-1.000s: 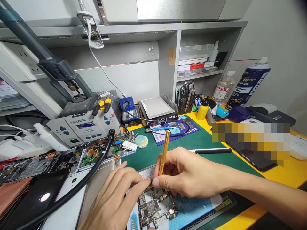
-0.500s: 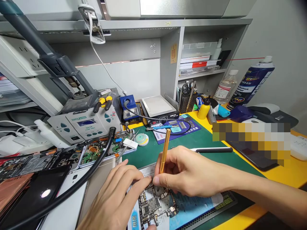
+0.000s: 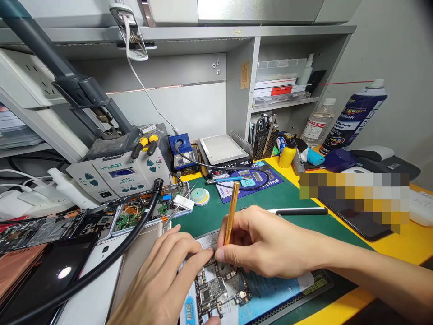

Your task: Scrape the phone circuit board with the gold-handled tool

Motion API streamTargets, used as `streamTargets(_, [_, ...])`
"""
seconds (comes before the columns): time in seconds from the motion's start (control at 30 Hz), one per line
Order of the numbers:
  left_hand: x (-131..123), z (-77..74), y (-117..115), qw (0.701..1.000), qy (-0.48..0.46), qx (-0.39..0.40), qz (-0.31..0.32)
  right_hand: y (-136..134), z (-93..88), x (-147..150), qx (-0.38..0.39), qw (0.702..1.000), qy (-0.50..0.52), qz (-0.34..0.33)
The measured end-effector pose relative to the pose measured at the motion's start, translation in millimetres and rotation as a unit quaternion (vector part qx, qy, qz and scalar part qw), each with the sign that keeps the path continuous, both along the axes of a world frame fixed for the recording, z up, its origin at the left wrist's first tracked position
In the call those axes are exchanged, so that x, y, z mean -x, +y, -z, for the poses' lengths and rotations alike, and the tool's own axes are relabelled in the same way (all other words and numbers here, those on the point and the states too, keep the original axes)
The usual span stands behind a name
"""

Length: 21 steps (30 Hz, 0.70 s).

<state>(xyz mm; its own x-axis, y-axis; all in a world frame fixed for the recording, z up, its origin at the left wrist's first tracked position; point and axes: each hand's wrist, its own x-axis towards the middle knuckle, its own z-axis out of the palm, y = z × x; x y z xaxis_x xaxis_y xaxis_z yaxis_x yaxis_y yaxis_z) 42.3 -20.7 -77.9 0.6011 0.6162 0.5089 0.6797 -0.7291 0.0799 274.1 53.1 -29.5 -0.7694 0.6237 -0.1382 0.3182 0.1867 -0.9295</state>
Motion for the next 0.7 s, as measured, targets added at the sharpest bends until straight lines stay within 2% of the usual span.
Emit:
streamTargets(0.13, [-1.5,-7.0,-4.9,0.999,0.004,0.043,-0.003,-1.0,0.2,0.4,-0.018,1.000,-0.002,-0.003])
streamTargets(0.27, [-1.3,-11.3,-7.8,0.999,0.004,0.039,-0.001,-1.7,-0.4,0.7,-0.030,1.000,-0.003,-0.004])
streamTargets(0.53, [-7.9,-9.2,-7.9,0.998,-0.028,0.050,-0.025,-3.0,-6.0,-0.6,-0.115,0.993,-0.024,-0.015])
streamTargets(0.7, [-4.5,-11.0,-8.7,0.998,-0.001,0.057,-0.023,-5.8,-8.4,-0.4,-0.150,0.988,-0.034,-0.023])
